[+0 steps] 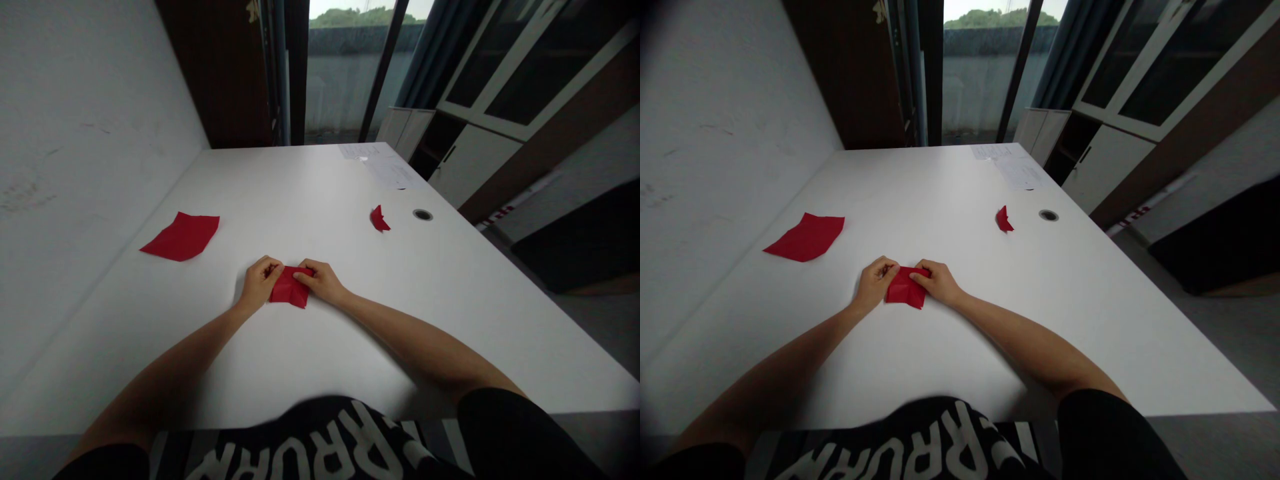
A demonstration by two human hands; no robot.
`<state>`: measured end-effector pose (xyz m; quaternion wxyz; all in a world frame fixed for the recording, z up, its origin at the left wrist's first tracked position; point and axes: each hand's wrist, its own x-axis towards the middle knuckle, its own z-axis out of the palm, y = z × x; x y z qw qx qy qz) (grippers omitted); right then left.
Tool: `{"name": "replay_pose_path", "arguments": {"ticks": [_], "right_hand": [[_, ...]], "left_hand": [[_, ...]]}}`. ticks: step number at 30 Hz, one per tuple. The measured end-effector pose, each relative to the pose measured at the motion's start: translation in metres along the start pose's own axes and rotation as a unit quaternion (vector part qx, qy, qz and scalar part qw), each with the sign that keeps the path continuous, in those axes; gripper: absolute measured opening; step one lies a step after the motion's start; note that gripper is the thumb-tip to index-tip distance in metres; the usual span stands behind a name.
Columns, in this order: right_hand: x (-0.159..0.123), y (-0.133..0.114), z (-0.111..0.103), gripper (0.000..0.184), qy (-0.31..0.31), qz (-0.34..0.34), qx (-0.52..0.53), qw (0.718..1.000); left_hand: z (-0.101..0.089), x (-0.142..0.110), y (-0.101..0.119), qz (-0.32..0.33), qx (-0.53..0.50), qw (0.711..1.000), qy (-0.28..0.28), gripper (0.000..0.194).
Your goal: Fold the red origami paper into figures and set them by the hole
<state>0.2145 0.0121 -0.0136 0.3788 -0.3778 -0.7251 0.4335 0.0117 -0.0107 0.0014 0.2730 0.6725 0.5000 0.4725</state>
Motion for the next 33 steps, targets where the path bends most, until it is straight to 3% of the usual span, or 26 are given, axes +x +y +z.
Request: {"name": "replay_pose_path", "arguments": {"ticks": [4,14,20,26,33], "right_hand": [[0.004,0.008,-0.002,0.033,0.016,0.031,0.086,0.996],[0.009,0.011,-0.007,0.042,0.096,0.041,0.151,0.983],[0.008,0.009,-0.005,0.046,0.048,0.056,0.276,0.958],[0.007,0.007,0.003,0.048,0.035,0.041,0.292,0.955],[0.004,0.007,0.003,0.033,0.046,0.048,0.216,0.974]], "left_hand": [[0.001,0.003,-0.01,-0.031,-0.049,0.998,0.016,0.021],[0.002,0.006,-0.024,-0.147,-0.168,0.973,0.051,0.024],[0.0,0.009,-0.031,-0.184,-0.246,0.947,0.096,0.024],[0.001,0.006,-0.024,-0.166,-0.238,0.956,0.047,0.026],[0.004,0.001,-0.017,-0.118,-0.155,0.981,-0.026,0.027]]}}
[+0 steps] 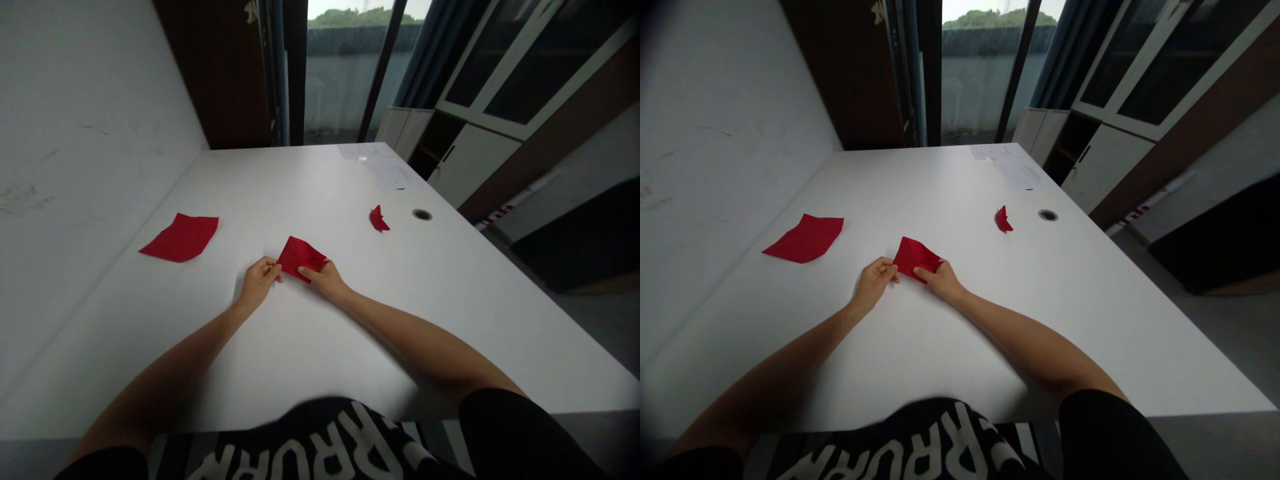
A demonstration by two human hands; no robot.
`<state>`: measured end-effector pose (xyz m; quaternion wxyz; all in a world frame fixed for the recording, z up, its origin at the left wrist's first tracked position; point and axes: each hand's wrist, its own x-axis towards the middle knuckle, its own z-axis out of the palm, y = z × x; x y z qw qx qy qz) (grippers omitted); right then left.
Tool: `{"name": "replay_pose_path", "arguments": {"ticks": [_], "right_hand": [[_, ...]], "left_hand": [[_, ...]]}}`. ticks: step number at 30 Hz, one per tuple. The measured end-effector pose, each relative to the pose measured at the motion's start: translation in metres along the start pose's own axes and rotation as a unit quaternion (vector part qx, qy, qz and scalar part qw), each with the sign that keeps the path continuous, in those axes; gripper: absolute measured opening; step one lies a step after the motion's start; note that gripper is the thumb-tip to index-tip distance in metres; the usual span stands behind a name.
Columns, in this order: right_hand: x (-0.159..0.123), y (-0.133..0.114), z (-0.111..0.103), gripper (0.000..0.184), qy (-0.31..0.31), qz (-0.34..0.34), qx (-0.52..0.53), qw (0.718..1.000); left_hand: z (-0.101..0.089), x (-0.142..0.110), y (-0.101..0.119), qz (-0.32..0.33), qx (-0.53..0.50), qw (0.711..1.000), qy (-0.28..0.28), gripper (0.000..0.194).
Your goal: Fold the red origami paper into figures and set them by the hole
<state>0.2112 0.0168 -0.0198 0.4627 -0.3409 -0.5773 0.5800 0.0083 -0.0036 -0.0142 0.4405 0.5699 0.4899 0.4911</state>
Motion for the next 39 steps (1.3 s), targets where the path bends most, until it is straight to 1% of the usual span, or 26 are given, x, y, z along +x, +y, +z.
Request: {"name": "replay_pose_path", "arguments": {"ticks": [1,3,5,7,8,11,14,16,18,20,23,26,29,31,34,39], "right_hand": [[0.0,-0.001,-0.002,0.031,0.007,-0.015,-0.035,0.999],[0.0,-0.004,-0.006,0.025,0.015,-0.077,-0.144,0.986],[0.0,-0.008,-0.01,0.02,0.004,-0.16,-0.265,0.951],[-0.001,-0.011,-0.013,0.019,-0.021,-0.224,-0.353,0.908],[-0.001,-0.012,-0.014,0.02,-0.032,-0.244,-0.385,0.89],[0.0,-0.012,-0.017,0.024,-0.047,-0.265,-0.465,0.844],[0.002,-0.009,-0.019,0.027,-0.056,-0.258,-0.527,0.808],[0.004,-0.008,-0.02,0.03,-0.074,-0.248,-0.56,0.787],[0.007,-0.006,-0.022,0.031,-0.1,-0.227,-0.586,0.771],[0.008,-0.004,-0.023,0.034,-0.118,-0.202,-0.594,0.77],[0.01,-0.004,-0.025,0.038,-0.13,-0.186,-0.573,0.787],[0.01,-0.007,-0.028,0.031,-0.147,-0.191,-0.549,0.8],[0.012,-0.01,-0.03,0.021,-0.152,-0.181,-0.534,0.812],[0.012,-0.01,-0.032,0.019,-0.141,-0.169,-0.524,0.823],[0.013,-0.009,-0.033,0.021,-0.105,-0.146,-0.524,0.833],[0.013,-0.005,-0.032,0.024,-0.057,-0.126,-0.563,0.815]], "left_hand": [[-0.001,0.0,0.0,0.012,0.027,1.0,0.004,0.025],[-0.003,-0.001,0.002,0.034,0.077,0.996,0.024,0.019],[-0.004,-0.001,0.004,0.05,0.089,0.994,0.031,0.018],[-0.005,-0.002,0.005,0.067,0.068,0.995,0.012,0.02],[-0.005,-0.002,0.006,0.077,0.057,0.995,0.0,0.022],[-0.004,-0.002,0.007,0.097,0.059,0.993,-0.021,0.032],[-0.006,0.0,0.007,0.094,0.123,0.988,-0.029,0.04],[-0.008,0.001,0.005,0.104,0.178,0.978,-0.035,0.038],[-0.01,0.003,0.001,0.125,0.228,0.965,-0.046,0.03],[-0.012,0.005,-0.003,0.142,0.277,0.949,-0.057,0.023],[-0.015,0.007,-0.009,0.155,0.342,0.925,-0.064,0.018],[-0.018,0.008,-0.01,0.167,0.369,0.912,-0.07,0.016],[-0.02,0.009,-0.009,0.174,0.375,0.908,-0.069,0.011],[-0.02,0.009,-0.008,0.177,0.378,0.906,-0.065,0.009],[-0.02,0.009,-0.007,0.177,0.394,0.9,-0.058,0.009],[-0.015,0.006,-0.003,0.162,0.417,0.893,-0.047,0.017]]}}
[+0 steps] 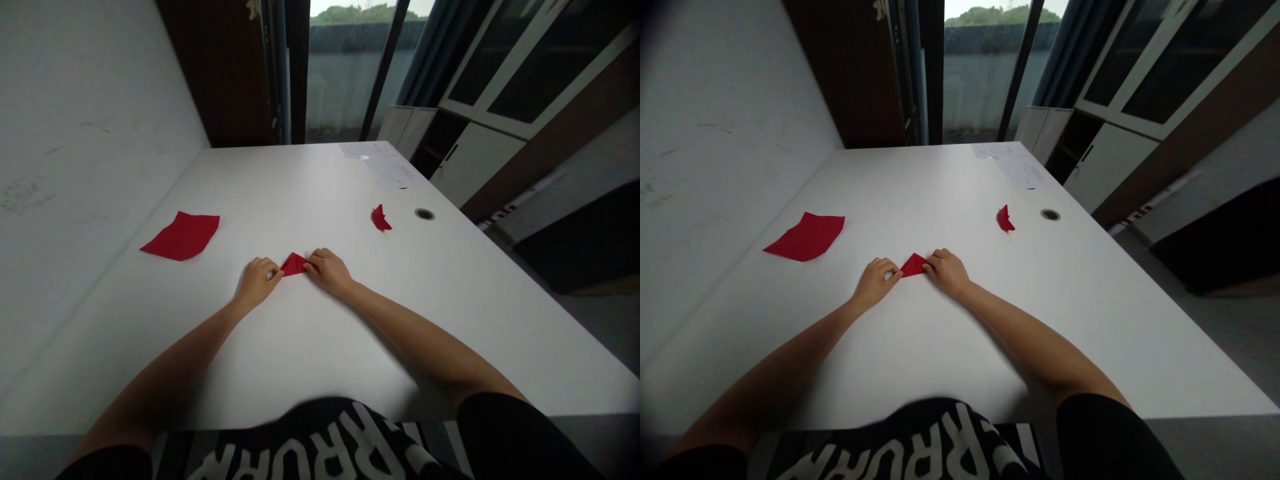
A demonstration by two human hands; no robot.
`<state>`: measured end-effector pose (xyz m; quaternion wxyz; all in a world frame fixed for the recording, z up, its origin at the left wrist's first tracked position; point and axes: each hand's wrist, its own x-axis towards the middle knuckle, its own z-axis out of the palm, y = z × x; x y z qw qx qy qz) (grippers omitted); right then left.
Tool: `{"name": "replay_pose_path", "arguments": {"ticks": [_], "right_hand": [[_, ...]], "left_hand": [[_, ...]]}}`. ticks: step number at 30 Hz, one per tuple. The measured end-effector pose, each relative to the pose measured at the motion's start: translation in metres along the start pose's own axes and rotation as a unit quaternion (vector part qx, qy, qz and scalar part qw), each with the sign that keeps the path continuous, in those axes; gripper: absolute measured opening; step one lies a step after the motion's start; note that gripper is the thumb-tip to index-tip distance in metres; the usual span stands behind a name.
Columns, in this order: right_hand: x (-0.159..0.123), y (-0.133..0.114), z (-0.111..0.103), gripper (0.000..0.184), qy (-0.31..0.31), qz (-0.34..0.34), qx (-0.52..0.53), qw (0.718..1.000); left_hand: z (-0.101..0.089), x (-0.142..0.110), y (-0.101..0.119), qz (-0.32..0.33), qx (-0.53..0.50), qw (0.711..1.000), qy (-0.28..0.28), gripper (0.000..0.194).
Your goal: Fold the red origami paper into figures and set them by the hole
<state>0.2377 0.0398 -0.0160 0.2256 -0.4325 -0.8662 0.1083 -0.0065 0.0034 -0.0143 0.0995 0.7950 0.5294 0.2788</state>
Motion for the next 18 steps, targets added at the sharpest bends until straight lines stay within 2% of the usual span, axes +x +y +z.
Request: {"name": "replay_pose_path", "arguments": {"ticks": [5,11,13,18], "right_hand": [[0.003,0.003,0.004,0.02,0.021,0.021,-0.03,0.999],[0.004,0.005,0.007,0.021,0.023,0.031,-0.038,0.999],[0.004,0.004,0.008,0.022,0.021,0.034,-0.04,0.998],[0.005,-0.001,0.008,0.027,0.02,0.046,-0.058,0.997]], "left_hand": [[0.003,-0.001,0.005,0.0,0.006,1.0,-0.005,0.02],[0.006,0.0,0.008,0.006,-0.003,1.0,-0.01,0.004],[0.005,0.0,0.011,0.016,0.003,1.0,-0.014,0.012],[0.006,0.0,0.016,0.068,0.045,0.996,-0.024,0.049]]}}
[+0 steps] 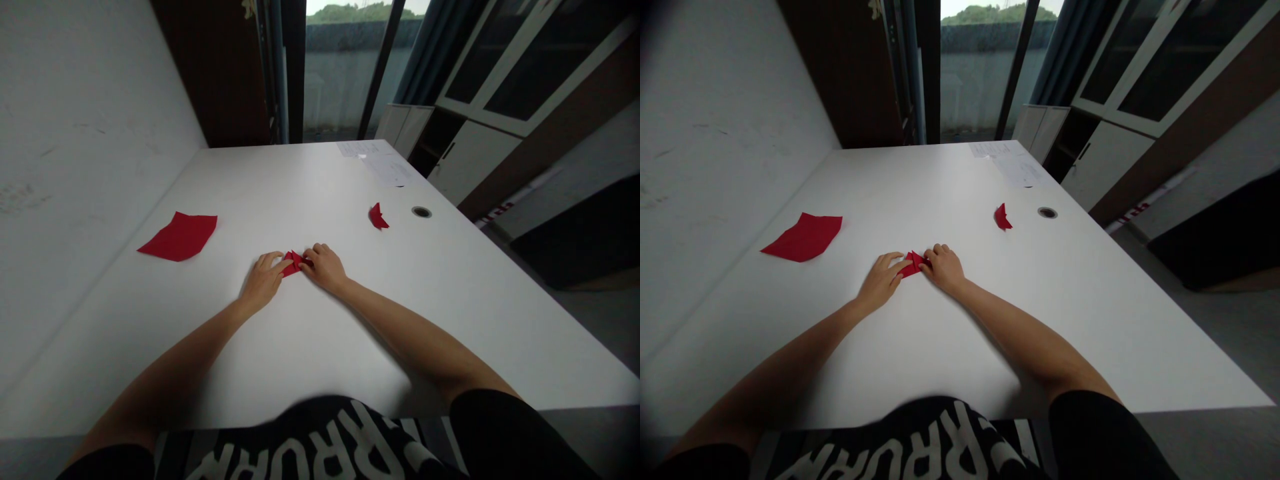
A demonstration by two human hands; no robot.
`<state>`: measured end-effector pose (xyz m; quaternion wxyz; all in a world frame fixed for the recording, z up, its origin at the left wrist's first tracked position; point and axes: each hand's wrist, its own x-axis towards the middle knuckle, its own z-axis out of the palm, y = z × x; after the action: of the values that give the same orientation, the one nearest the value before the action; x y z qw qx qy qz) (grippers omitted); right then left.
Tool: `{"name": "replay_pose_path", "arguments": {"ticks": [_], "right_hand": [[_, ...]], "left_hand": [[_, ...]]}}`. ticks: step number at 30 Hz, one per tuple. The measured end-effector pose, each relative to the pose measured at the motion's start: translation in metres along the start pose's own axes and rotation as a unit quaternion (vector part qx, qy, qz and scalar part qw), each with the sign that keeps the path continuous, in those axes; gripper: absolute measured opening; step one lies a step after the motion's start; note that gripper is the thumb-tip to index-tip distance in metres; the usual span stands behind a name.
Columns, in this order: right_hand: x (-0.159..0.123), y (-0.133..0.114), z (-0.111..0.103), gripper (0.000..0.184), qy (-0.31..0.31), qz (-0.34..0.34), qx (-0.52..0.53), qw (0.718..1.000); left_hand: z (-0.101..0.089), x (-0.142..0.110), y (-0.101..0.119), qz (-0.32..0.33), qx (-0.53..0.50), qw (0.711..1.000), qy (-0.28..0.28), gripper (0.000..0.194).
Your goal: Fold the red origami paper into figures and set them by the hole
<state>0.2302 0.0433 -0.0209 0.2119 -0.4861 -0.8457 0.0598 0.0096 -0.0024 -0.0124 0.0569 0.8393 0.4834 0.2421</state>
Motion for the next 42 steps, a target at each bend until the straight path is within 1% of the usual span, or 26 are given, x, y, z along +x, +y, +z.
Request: {"name": "replay_pose_path", "arguments": {"ticks": [2,4,7,9,11,14,17,19,22,24,26,29,33,34,36,39,42], "right_hand": [[0.0,-0.003,0.0,0.028,-0.002,0.005,-0.009,1.0],[0.0,-0.005,-0.001,0.029,-0.006,0.012,-0.019,1.0],[0.0,-0.008,-0.002,0.027,-0.013,0.026,-0.032,0.999],[0.0,-0.011,-0.004,0.025,-0.016,0.04,-0.044,0.998],[-0.002,-0.013,-0.007,0.025,-0.018,0.053,-0.062,0.996],[-0.003,-0.016,-0.013,0.028,-0.021,0.066,-0.087,0.994],[-0.004,-0.019,-0.017,0.03,-0.034,0.079,-0.078,0.993],[-0.003,-0.019,-0.018,0.029,-0.041,0.093,-0.044,0.994],[0.0,-0.019,-0.017,0.023,-0.05,0.122,0.035,0.991],[0.002,-0.016,-0.014,0.016,-0.051,0.139,0.1,0.984],[0.004,-0.013,-0.011,0.013,-0.05,0.138,0.176,0.973],[0.006,-0.007,-0.002,0.01,-0.048,0.127,0.309,0.941],[0.008,-0.005,0.01,0.016,-0.034,0.133,0.459,0.878],[0.008,-0.005,0.012,0.018,-0.032,0.131,0.48,0.867],[0.008,-0.008,0.015,0.021,-0.031,0.123,0.5,0.856],[0.005,-0.014,0.018,0.024,-0.025,0.114,0.507,0.854],[0.002,-0.023,0.017,0.025,-0.009,0.1,0.498,0.861]], "left_hand": [[0.003,0.0,0.0,0.025,0.018,0.999,-0.014,0.06],[0.006,-0.001,-0.002,0.037,0.034,0.998,-0.038,0.063],[0.007,-0.002,-0.006,0.032,0.056,0.995,-0.081,0.059],[0.006,-0.003,-0.007,0.023,0.067,0.993,-0.1,0.054],[0.005,-0.003,-0.008,0.017,0.07,0.992,-0.107,0.049],[0.005,-0.004,-0.008,0.019,0.071,0.992,-0.104,0.049],[0.005,-0.002,-0.01,0.021,0.069,0.993,-0.094,0.047],[0.003,-0.001,-0.01,0.021,0.067,0.994,-0.086,0.045],[0.0,0.002,-0.007,0.018,0.064,0.995,-0.073,0.044],[-0.003,0.003,-0.005,0.016,0.064,0.996,-0.066,0.042],[-0.005,0.003,-0.004,0.013,0.065,0.996,-0.059,0.04],[-0.006,0.005,-0.003,0.015,0.067,0.996,-0.05,0.037],[-0.005,0.005,-0.003,0.022,0.094,0.994,-0.048,0.037],[-0.005,0.004,-0.003,0.023,0.107,0.993,-0.053,0.037],[-0.003,0.003,-0.002,0.024,0.136,0.988,-0.066,0.039],[-0.002,0.002,0.001,0.018,0.163,0.983,-0.077,0.042],[-0.003,0.003,0.006,-0.004,0.165,0.984,-0.064,0.044]]}}
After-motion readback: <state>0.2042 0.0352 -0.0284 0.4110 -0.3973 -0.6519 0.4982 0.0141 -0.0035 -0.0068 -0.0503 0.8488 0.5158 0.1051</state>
